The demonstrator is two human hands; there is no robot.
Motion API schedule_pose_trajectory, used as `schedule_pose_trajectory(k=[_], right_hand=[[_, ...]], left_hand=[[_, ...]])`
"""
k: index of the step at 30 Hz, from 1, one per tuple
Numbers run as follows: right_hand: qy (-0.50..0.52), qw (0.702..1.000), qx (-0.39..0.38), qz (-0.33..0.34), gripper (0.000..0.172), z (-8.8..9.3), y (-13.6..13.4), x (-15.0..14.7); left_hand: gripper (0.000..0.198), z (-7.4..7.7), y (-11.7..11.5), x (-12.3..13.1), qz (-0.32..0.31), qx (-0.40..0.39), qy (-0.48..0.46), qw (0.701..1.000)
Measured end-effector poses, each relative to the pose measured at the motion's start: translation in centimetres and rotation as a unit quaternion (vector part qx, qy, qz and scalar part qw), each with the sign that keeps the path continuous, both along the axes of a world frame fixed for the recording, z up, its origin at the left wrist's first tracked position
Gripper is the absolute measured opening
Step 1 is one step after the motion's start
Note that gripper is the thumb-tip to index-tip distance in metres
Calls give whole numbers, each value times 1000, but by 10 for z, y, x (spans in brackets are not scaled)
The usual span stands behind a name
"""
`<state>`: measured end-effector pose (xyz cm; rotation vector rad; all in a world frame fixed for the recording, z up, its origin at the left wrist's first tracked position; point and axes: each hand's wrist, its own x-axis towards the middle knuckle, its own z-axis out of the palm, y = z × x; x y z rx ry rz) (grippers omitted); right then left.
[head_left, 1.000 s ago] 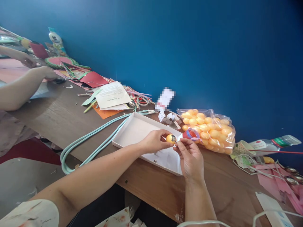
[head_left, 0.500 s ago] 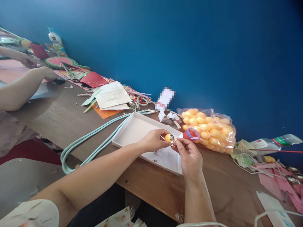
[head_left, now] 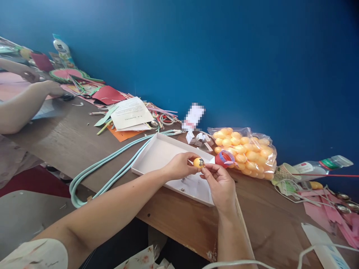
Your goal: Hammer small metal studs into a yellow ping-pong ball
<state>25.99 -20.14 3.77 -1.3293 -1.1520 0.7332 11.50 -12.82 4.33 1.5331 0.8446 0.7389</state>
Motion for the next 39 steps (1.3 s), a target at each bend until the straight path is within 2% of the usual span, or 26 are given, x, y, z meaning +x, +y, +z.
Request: schedule_pose_trajectory(k=[6, 13, 19, 29, 39], right_hand=[[11, 999, -3, 39, 21, -1, -1, 0], [-70, 997, 22, -4, 15, -3, -2, -4], [-43, 997, 57, -31, 19, -4, -1, -2], [-88, 995, 29, -32, 10, -2, -3, 1], [57, 998, 9, 29, 16, 1, -1, 1]], left_hand=[[41, 0, 2, 0, 2, -18, -22, 1000], [40, -1, 3, 1, -3, -47, -60, 997], [40, -1, 1, 1, -2, -39, -46, 998], [40, -4, 1, 2, 6, -25, -42, 999], [42, -3, 4, 3, -7, -53, -90, 995]])
